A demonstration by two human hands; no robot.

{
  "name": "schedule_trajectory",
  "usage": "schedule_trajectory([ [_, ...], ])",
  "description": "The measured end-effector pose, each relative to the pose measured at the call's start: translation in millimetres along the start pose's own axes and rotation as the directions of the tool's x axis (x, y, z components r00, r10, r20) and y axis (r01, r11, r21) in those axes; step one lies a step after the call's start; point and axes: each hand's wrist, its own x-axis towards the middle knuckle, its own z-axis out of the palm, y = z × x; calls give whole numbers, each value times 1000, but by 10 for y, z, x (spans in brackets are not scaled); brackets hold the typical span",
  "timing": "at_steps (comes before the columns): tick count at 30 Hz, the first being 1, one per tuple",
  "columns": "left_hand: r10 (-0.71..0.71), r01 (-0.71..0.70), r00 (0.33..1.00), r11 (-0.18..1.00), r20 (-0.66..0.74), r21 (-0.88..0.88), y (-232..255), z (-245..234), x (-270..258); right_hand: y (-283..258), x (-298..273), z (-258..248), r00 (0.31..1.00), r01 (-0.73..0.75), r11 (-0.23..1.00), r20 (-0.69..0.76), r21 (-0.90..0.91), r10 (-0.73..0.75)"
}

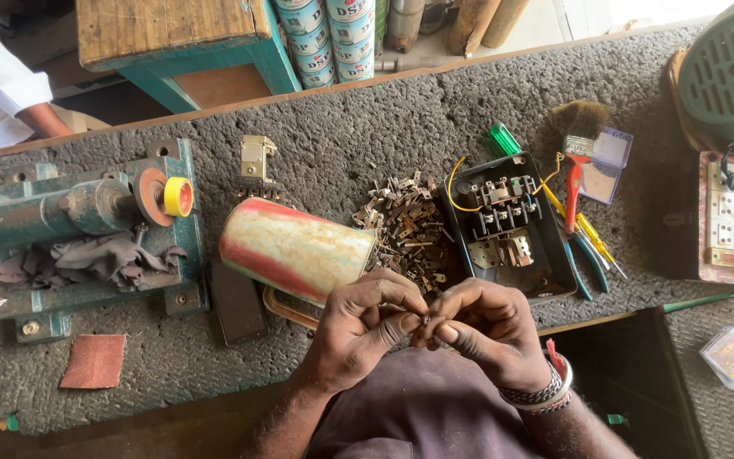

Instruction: The person sorts small metal parts from a container and uses a screwdriver to adjust components inside an electrical switchboard. They repeatedly pick up parts, place them into the device, and tighten connections.

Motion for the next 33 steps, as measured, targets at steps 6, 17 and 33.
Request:
schedule_trajectory([
  [6, 61, -58, 998, 961, -1, 269, 146, -101, 74, -85, 149, 215, 934, 279, 755, -14, -593, -357],
  [17, -211, 59, 949, 849, 233, 525, 351, -158, 857, -487, 52, -407, 943, 202, 626, -22, -753, -331],
  [33, -205, -221, 831, 732, 517, 644, -922, -116, 2947, -29, -42, -2431, 784, -521, -23, -468, -853, -408],
])
